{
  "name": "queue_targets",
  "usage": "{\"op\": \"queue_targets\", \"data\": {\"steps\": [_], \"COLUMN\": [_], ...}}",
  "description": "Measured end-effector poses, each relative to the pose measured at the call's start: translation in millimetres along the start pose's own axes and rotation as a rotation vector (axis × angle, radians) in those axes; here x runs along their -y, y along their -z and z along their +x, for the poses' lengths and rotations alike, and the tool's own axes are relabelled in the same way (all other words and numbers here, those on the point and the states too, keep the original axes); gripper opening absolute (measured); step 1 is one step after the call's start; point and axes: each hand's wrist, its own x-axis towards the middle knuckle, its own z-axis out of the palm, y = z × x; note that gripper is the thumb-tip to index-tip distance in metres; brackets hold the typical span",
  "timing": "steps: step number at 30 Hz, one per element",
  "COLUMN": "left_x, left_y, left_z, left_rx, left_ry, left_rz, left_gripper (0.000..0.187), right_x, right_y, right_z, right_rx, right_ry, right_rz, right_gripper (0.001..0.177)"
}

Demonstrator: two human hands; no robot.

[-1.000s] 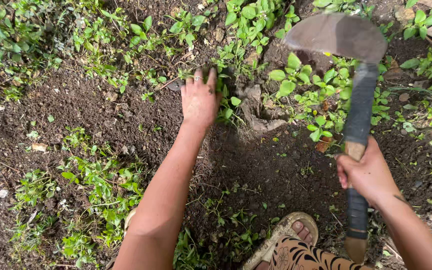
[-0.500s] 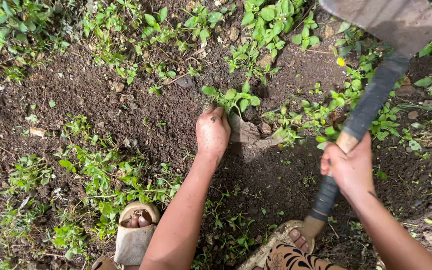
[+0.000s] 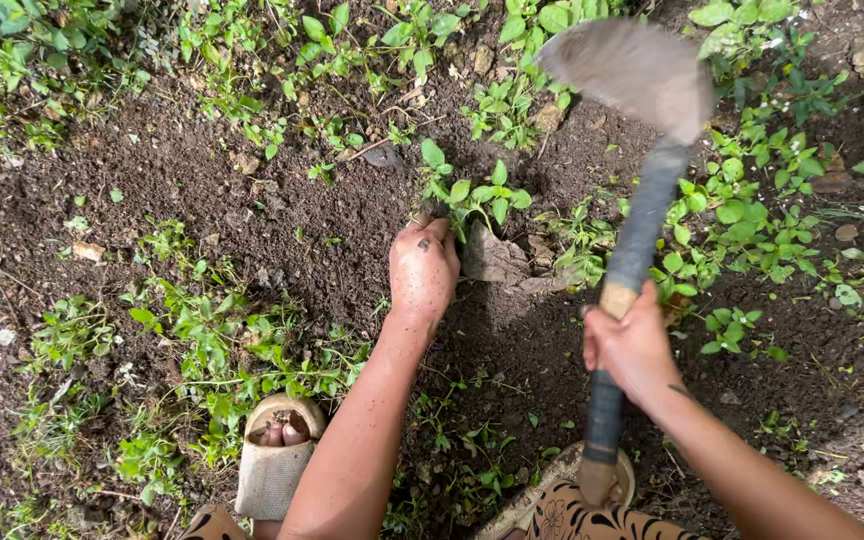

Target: The person uses a hoe to loosen the soil and remove weeds from a garden bed. They repeatedly strike the ground with the tool and pull out the uprooted plants by hand, clearing a patch of soil.

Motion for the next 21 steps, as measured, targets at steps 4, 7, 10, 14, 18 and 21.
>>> {"op": "queue_targets", "data": {"steps": [4, 7, 10, 14, 18, 21], "left_x": [-1, 9, 16, 13, 20, 39], "left_y": [18, 35, 44, 48, 72, 92], "left_z": [-3, -13, -18, -17, -15, -8], "left_rx": [-0.034, 0.048, 0.080, 0.093, -0.030, -0.024], "left_ry": [-0.009, 0.003, -0.076, -0.143, -0.172, -0.102], "left_rz": [-0.014, -0.009, 0.052, 0.061, 0.044, 0.068], "left_gripper": [0.017, 0.016, 0.015, 0.012, 0.009, 0.016], "right_x": [-8, 8, 14, -2, -22, -15], "right_y": [-2, 31, 36, 21, 33, 68], "right_z": [-36, -24, -8, -15, -61, -84], "right_rx": [0.279, 0.243, 0.118, 0.268, 0.491, 0.500], "right_ry": [-0.275, -0.205, -0.065, -0.213, -0.337, -0.465], "right_rz": [-0.276, -0.317, -0.169, -0.226, -0.373, -0.499], "right_gripper": [0.049, 0.044, 0.044, 0.056, 0.071, 0.069]}}
